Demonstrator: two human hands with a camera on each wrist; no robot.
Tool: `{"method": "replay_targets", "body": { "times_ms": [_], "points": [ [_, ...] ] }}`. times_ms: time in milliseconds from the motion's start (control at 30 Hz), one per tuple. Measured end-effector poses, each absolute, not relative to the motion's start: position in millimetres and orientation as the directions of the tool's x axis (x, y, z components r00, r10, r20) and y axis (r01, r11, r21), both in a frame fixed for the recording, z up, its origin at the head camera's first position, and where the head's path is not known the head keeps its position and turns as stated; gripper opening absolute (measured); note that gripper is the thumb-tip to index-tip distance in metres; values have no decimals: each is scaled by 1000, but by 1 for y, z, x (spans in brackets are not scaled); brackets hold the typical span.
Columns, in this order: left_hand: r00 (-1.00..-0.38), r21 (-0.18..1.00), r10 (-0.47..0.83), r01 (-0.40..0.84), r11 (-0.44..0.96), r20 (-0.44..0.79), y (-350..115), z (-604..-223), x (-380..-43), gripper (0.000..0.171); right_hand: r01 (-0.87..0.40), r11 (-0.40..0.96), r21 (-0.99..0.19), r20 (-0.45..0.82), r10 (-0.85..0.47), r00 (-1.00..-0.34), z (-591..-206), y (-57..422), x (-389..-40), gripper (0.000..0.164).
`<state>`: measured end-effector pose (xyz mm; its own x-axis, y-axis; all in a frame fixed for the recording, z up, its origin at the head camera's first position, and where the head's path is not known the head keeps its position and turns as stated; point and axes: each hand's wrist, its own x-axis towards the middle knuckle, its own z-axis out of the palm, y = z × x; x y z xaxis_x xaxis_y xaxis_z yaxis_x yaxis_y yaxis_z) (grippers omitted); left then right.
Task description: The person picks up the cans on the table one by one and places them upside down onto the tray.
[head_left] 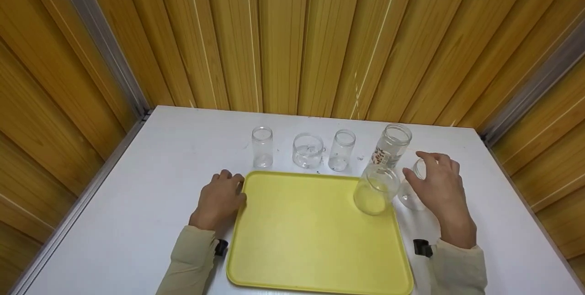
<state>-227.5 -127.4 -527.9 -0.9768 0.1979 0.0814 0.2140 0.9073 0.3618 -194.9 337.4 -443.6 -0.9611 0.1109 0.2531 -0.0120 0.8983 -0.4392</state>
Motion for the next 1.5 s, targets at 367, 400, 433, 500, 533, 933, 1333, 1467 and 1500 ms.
{"method": "replay_targets", "body": {
  "times_ms": [367, 400, 433, 500, 533, 933, 1333, 1467, 1500],
  "points": [
    [-977, 358, 197, 212, 909, 79, -127, -529, -227, 38, 34, 896, -444, 211, 141, -967, -451, 347, -203, 62],
    [-977, 358, 197, 212, 909, 80, -127, -528, -227, 38, 36, 894, -446, 209, 143, -967, -451, 348, -203, 63],
    [-977, 359, 197, 213, 909, 82, -127, -528, -227, 37, 36, 894, -446, 210, 144, -967, -452, 349, -203, 63],
    [-977, 360, 198, 215, 908, 83, -127, -528, -227, 37, 32, 891, -453, 216, 144, -966, -452, 351, -203, 63],
    [-977, 361, 199, 215, 907, 83, -127, -528, -227, 37, 28, 891, -454, 221, 143, -965, -452, 353, -203, 63],
    [-978, 366, 194, 207, 907, 70, -126, -527, -226, 39, 87, 886, -456, 146, 171, -974, -459, 360, -210, 67],
    [-980, 361, 190, 200, 911, 63, -126, -526, -227, 39, 104, 884, -455, 153, 193, -969, -461, 359, -212, 63],
    [-980, 364, 189, 198, 910, 61, -126, -527, -228, 39, 108, 886, -450, 156, 197, -968, -461, 360, -213, 64],
    [-980, 364, 190, 199, 910, 62, -126, -527, -228, 39, 107, 887, -449, 158, 197, -968, -461, 360, -214, 64]
  ]
}}
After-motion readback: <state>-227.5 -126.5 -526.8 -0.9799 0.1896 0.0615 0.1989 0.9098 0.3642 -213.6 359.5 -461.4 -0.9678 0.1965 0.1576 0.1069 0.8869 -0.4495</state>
